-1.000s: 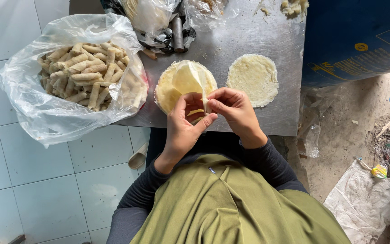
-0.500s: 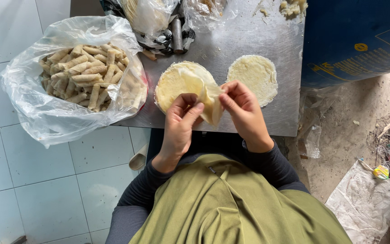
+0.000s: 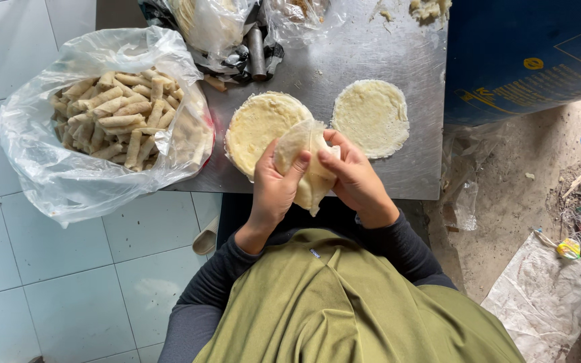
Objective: The person peels a thin outer skin off round white rice cakes by hand, tears the skin into pieces, and cuts a cake in half with a knife. They then stack the cakes and wrap a stack in a clear plastic bag.
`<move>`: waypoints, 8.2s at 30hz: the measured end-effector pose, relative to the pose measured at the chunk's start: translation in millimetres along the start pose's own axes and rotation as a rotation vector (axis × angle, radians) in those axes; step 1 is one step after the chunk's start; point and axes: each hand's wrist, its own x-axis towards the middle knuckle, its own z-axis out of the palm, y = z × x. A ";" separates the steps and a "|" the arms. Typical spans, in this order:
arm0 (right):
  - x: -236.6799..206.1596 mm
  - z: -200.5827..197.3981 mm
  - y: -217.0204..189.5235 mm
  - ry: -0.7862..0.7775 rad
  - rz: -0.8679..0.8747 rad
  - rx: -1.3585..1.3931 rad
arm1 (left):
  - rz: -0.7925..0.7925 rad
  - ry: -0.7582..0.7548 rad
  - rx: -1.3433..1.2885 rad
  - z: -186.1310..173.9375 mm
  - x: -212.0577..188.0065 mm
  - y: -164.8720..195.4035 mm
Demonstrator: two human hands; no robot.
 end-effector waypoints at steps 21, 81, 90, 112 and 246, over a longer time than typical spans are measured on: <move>-26.9 -69.0 -100.1 0.211 -0.581 -0.232 | 0.370 0.470 1.238 -55.8 24.5 -5.3; -1.6 -4.7 -32.0 0.012 -0.847 -1.566 | 0.445 0.018 1.509 -32.2 17.0 8.9; 9.0 9.5 0.2 -0.043 -0.403 -0.737 | -0.167 0.021 -0.065 -36.6 24.7 -9.9; -8.0 -15.6 -13.1 -0.074 -0.201 -0.157 | 0.073 -0.018 0.274 8.4 3.9 15.0; -28.2 28.2 -6.7 0.074 -0.880 -1.203 | 0.476 -0.014 0.992 15.8 -22.1 42.0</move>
